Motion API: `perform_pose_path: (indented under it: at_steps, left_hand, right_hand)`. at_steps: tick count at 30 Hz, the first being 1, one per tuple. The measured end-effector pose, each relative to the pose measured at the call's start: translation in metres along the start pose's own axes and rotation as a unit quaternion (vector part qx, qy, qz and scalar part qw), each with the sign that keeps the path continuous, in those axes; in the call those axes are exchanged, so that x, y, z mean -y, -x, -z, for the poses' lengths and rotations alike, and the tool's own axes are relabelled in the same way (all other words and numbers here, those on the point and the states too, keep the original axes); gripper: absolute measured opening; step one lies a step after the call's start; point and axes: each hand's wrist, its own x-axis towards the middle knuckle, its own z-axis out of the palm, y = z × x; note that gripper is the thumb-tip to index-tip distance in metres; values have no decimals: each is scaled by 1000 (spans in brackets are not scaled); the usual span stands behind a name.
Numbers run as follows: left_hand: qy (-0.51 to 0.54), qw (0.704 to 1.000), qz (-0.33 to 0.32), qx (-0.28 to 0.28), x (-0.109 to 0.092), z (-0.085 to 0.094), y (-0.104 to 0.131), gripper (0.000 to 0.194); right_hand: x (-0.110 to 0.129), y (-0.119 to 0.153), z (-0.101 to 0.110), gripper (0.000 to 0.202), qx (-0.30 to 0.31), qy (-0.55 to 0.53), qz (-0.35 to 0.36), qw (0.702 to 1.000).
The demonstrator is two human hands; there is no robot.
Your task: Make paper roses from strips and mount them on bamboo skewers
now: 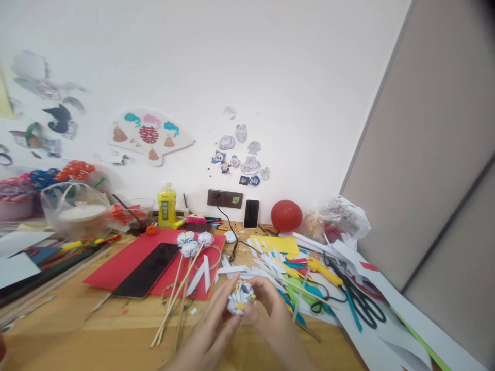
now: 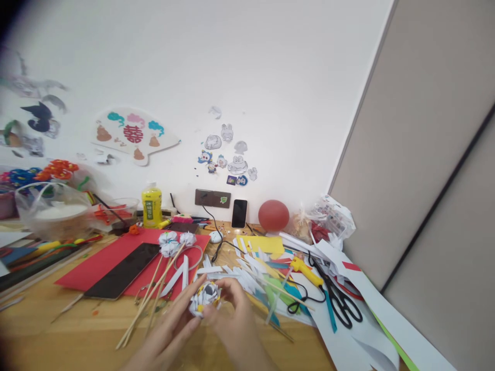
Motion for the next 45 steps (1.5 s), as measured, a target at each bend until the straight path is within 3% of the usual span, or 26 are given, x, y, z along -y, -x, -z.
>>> perform_pose_path:
  at_steps: [8,22,29,35,39,45]
  left_hand:
    - [-53,998,-1,-33,3,-3,1,49]
    - [-44,999,7,-11,-4,-2,8,50]
    - [-70,997,-26,-18,2,-2,5,47]
    - [-65,997,-19,-22,-2,-3,7,49]
    - [-68,997,-29,-19,0,-3,7,49]
    - [-95,994,-55,22,8,1,5,51]
  right_hand:
    - [-3,1,-2,45,-15,31,-26,999]
    - [-5,7,-4,33,9,70,32,997]
    - [-7,6,-9,42,9,15,15,1000]
    - [-9,1,-3,47,70,-23,-12,997]
    - [-13,1,-2,50,74,-28,0,997]
    - [-16,2,-3,58,64,-36,-16,997]
